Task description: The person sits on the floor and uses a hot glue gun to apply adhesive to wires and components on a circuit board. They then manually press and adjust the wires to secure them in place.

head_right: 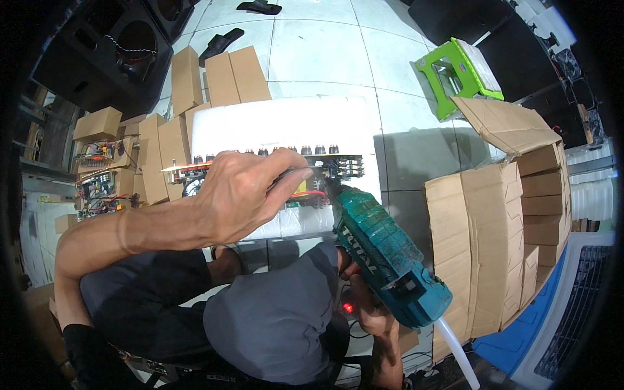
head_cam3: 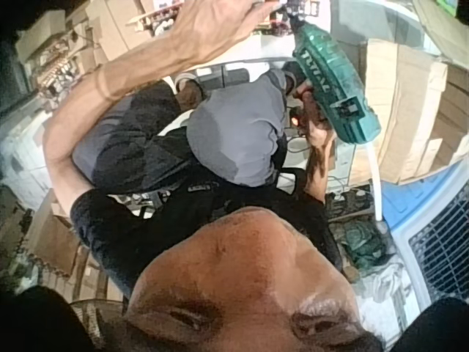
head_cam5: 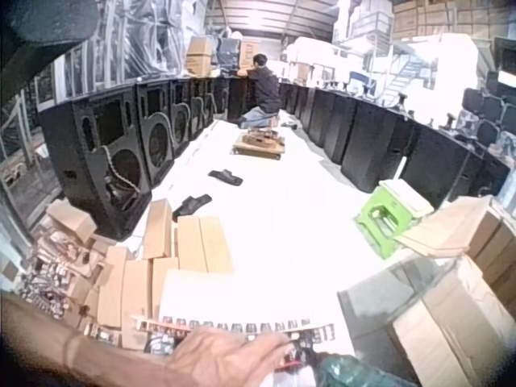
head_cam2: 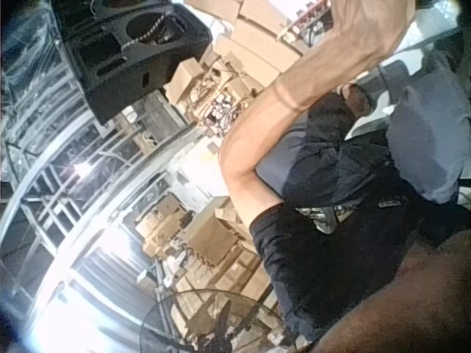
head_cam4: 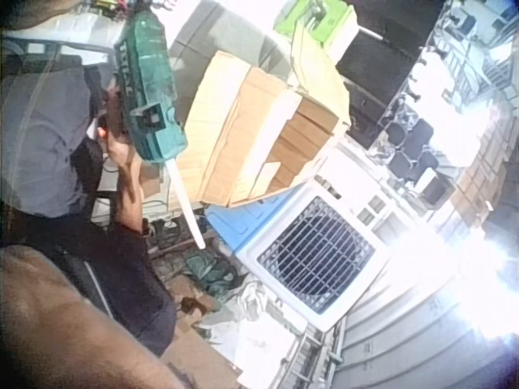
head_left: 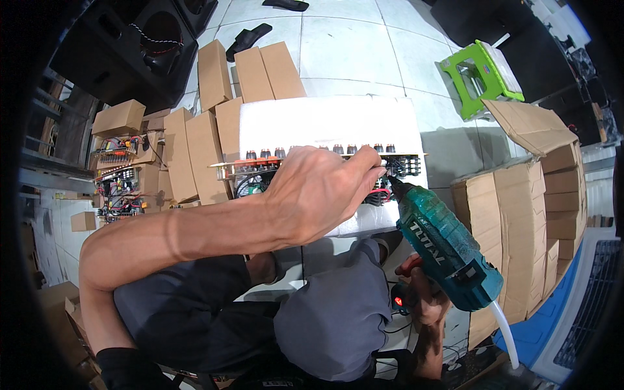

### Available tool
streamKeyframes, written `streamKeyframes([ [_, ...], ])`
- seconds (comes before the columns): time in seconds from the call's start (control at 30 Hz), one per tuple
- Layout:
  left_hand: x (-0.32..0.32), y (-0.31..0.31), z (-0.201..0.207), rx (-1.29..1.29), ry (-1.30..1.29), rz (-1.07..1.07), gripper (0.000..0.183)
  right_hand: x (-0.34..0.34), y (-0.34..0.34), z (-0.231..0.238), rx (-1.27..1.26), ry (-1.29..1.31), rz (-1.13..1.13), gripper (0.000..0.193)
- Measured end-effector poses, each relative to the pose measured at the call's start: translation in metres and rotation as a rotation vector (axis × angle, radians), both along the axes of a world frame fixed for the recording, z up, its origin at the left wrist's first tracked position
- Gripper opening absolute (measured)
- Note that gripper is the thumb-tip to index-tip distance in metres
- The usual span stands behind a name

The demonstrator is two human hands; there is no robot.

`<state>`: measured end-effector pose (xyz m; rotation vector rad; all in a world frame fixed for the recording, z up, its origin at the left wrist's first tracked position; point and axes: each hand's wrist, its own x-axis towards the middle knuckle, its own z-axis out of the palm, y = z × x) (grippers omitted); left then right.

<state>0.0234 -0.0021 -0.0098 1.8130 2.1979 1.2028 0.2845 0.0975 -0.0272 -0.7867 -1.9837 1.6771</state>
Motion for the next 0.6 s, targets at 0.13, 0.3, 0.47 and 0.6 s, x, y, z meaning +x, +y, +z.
streamKeyframes([
  [0.13,0.000,0.000,0.001,0.003,0.000,0.006,0.016,0.000,0.004,-0.002,0.057,0.004,0.006,0.017],
  [0.3,0.000,0.000,0.000,0.021,0.010,0.014,0.015,0.000,0.001,0.000,0.030,0.026,-0.002,0.021],
  [0.47,-0.001,0.002,0.000,0.027,0.012,-0.014,0.015,0.002,0.004,0.009,-0.003,-0.076,0.038,0.023],
  [0.6,0.000,-0.001,0.006,-0.001,0.047,-0.009,0.009,0.006,0.006,0.001,0.078,-0.082,0.048,0.023],
])
